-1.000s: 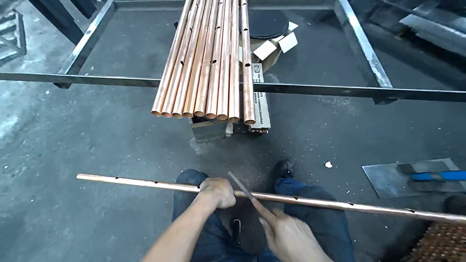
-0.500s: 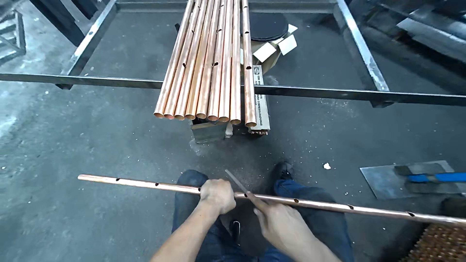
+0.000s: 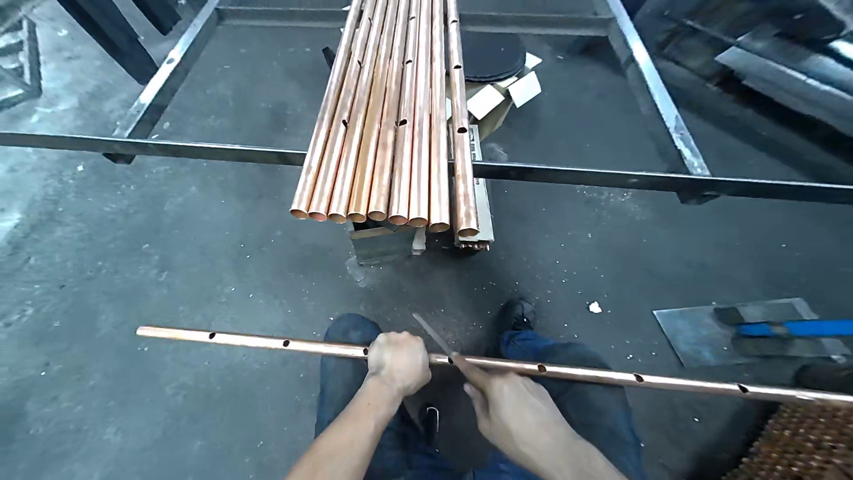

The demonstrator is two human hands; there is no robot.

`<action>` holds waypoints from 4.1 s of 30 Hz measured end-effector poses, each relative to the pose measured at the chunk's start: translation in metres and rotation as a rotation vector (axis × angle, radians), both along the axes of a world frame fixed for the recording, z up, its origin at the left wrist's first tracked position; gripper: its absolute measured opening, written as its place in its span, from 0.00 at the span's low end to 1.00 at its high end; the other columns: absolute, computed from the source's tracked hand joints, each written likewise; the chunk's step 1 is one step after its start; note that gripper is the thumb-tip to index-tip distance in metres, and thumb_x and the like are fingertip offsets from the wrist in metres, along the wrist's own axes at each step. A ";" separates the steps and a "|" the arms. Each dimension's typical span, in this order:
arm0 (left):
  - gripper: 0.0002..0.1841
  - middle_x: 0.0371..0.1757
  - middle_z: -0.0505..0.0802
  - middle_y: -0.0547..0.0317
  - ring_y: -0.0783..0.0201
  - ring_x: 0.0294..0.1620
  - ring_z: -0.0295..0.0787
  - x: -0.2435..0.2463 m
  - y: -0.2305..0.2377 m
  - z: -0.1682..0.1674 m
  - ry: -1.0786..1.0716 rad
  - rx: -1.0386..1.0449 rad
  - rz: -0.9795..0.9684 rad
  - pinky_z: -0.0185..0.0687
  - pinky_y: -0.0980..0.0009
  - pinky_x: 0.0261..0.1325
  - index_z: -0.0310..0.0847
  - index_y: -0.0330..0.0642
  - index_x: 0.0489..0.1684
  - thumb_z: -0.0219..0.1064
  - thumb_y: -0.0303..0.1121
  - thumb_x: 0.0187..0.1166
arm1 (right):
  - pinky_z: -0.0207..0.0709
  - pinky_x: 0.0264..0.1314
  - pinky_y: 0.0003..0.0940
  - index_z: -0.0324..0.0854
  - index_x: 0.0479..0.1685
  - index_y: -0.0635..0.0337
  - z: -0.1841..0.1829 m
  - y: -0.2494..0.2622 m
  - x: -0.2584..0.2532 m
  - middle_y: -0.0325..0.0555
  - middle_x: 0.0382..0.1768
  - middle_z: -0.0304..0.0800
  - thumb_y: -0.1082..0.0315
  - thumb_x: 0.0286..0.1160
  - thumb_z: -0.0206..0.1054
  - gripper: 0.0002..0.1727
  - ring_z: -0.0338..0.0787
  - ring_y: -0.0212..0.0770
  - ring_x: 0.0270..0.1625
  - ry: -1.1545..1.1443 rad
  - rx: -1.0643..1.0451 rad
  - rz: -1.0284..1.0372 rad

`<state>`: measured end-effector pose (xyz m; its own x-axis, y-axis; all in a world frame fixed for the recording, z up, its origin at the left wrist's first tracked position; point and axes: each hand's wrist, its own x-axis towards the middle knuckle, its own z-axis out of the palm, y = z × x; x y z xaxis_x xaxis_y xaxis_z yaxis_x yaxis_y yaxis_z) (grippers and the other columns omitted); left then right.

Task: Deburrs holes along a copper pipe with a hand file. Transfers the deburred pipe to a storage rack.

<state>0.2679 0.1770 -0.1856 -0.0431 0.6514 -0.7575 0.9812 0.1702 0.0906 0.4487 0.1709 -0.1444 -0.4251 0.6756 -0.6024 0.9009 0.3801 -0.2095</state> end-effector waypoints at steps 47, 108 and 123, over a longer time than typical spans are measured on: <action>0.42 0.43 0.97 0.57 0.55 0.47 0.97 0.008 -0.047 -0.027 0.016 0.606 -0.132 0.90 0.52 0.51 0.90 0.49 0.47 0.48 0.80 0.74 | 0.85 0.43 0.62 0.69 0.89 0.31 0.029 -0.042 0.114 0.54 0.48 0.95 0.51 0.86 0.58 0.30 0.94 0.58 0.42 0.193 0.102 -0.296; 0.45 0.47 0.96 0.55 0.50 0.52 0.95 0.004 -0.025 -0.010 -0.059 0.291 -0.081 0.87 0.45 0.56 0.86 0.52 0.55 0.45 0.83 0.72 | 0.85 0.39 0.60 0.72 0.86 0.26 0.036 -0.020 0.089 0.49 0.42 0.95 0.50 0.86 0.57 0.28 0.94 0.55 0.39 0.138 0.196 -0.201; 0.43 0.45 0.96 0.55 0.53 0.53 0.95 0.009 -0.037 -0.010 -0.058 0.364 -0.051 0.86 0.45 0.57 0.89 0.51 0.48 0.34 0.75 0.83 | 0.84 0.30 0.58 0.74 0.85 0.27 0.031 -0.038 0.141 0.47 0.40 0.94 0.48 0.84 0.57 0.28 0.93 0.53 0.34 0.316 0.355 -0.254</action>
<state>0.2767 0.1401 -0.1952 0.0328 0.8787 -0.4762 0.9791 0.0675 0.1921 0.5892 0.1334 -0.1130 -0.3449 0.9198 -0.1873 0.8878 0.2549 -0.3833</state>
